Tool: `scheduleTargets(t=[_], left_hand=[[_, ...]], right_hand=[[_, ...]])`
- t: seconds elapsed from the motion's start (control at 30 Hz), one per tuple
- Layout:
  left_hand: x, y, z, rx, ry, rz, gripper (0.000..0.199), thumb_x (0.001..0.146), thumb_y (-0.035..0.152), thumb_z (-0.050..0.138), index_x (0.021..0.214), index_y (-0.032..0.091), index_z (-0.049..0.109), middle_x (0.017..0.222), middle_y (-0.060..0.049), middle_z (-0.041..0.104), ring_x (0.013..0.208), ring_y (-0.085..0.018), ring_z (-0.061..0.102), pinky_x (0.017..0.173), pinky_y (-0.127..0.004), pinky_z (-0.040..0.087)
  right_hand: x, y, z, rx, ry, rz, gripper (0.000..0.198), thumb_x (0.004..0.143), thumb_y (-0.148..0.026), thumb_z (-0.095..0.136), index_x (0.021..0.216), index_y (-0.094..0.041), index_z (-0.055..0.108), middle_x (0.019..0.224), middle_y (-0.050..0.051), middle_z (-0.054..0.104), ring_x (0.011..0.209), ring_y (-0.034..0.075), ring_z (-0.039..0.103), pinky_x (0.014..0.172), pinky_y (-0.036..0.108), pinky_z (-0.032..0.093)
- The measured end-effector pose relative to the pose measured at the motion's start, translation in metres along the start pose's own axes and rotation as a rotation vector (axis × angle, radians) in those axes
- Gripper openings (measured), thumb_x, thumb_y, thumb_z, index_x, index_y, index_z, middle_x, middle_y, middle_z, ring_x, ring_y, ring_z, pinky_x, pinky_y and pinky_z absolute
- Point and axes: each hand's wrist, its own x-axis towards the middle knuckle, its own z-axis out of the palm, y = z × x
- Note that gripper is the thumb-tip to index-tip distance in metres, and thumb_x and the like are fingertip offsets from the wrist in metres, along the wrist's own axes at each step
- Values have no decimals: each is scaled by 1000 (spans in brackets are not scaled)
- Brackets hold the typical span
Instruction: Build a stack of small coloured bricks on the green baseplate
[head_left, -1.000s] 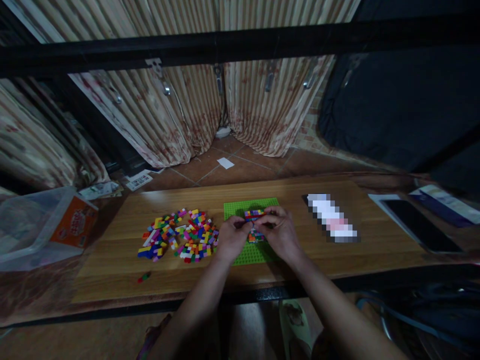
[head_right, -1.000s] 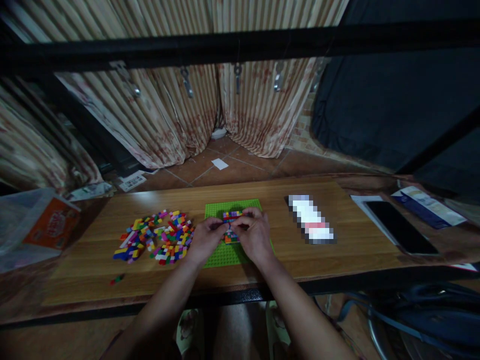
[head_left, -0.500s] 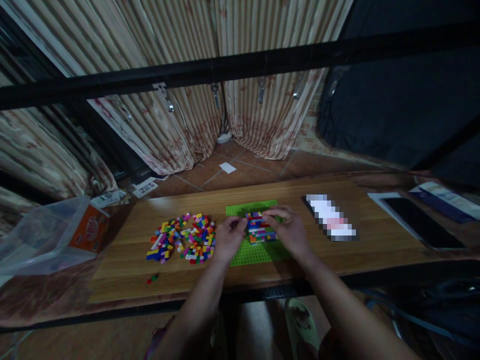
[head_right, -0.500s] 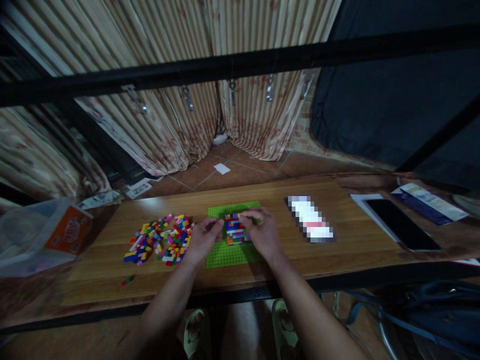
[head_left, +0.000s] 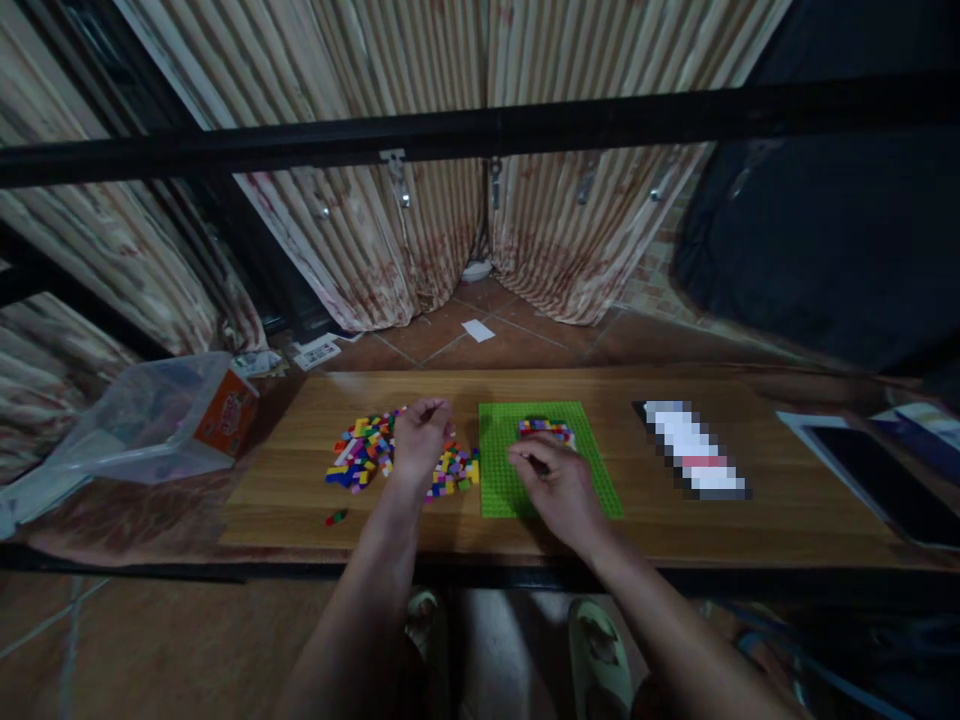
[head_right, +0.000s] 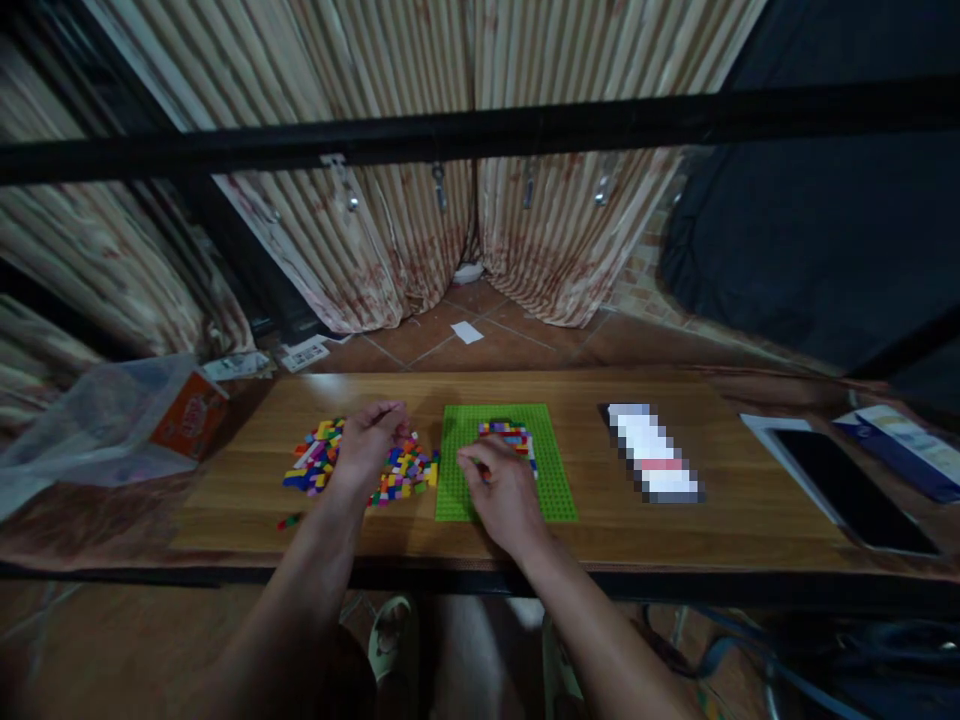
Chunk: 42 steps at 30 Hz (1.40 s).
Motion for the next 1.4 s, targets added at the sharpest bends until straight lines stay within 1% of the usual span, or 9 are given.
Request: scheduleTargets(t=[0.1, 0.23, 0.4, 0.6, 0.83, 1.0, 1.13, 1.27, 1.4], left_hand=[[0, 3, -6, -15, 25, -2, 21, 66, 31, 67, 75, 13, 61, 60, 3, 59, 51, -7, 53, 51, -18, 42], [-1, 4, -12, 3, 24, -15, 21, 65, 31, 68, 73, 13, 62, 60, 2, 60, 50, -7, 52, 52, -19, 42], [2, 3, -21, 68, 8, -3, 11, 67, 24, 64, 72, 14, 64, 59, 3, 60, 51, -8, 52, 56, -20, 43], [6, -4, -29, 132, -10, 36, 13, 66, 24, 63, 73, 14, 66, 61, 1, 62, 56, -10, 55, 56, -21, 43], [11, -15, -36, 266, -105, 105, 15, 70, 28, 60, 72, 15, 67, 64, -1, 64, 60, -12, 57, 57, -22, 43], [10, -18, -38, 348, -159, 139, 14, 72, 27, 59, 68, 16, 67, 66, -1, 64, 62, -13, 57, 57, -22, 42], [0, -12, -30, 233, -168, -46, 16, 72, 31, 62, 69, 16, 65, 61, 0, 62, 57, -12, 57, 52, -21, 42], [-15, -3, -17, -51, -307, -349, 21, 71, 35, 69, 75, 15, 63, 64, -1, 63, 56, -10, 58, 51, -21, 46], [-26, 1, -6, -271, -418, -472, 18, 68, 26, 75, 75, 14, 64, 67, -3, 65, 60, -10, 61, 55, -19, 49]], right_hand=[[-6, -5, 17, -121, -175, -42, 20, 87, -17, 49, 87, -22, 68, 87, 4, 64, 81, 17, 61, 72, 29, 46], [-6, -5, 34, -247, -273, -25, 21, 86, -13, 50, 92, -22, 67, 92, 5, 63, 85, 19, 61, 76, 31, 47], [-1, -8, 50, -271, -276, -9, 19, 88, -21, 50, 99, -21, 65, 97, 7, 63, 89, 20, 60, 80, 33, 47], [6, -13, 69, -333, -245, -12, 20, 85, -29, 56, 101, -22, 64, 98, 9, 62, 95, 23, 57, 82, 35, 46], [13, -11, 87, -399, -264, 30, 15, 84, -20, 53, 89, -22, 66, 91, 9, 61, 92, 25, 57, 77, 35, 45], [17, -9, 86, -253, -188, 36, 17, 83, -17, 50, 84, -22, 66, 86, 6, 61, 83, 21, 58, 77, 33, 46], [22, -10, 75, 37, -20, 127, 15, 84, -24, 50, 89, -22, 65, 86, 4, 64, 77, 18, 61, 72, 32, 49], [23, -12, 63, 336, 120, 214, 14, 82, -30, 55, 88, -21, 64, 81, 2, 68, 75, 17, 63, 70, 29, 50], [18, -13, 49, 469, 213, 245, 13, 78, -31, 61, 85, -21, 67, 81, 2, 69, 76, 16, 63, 72, 30, 50]])
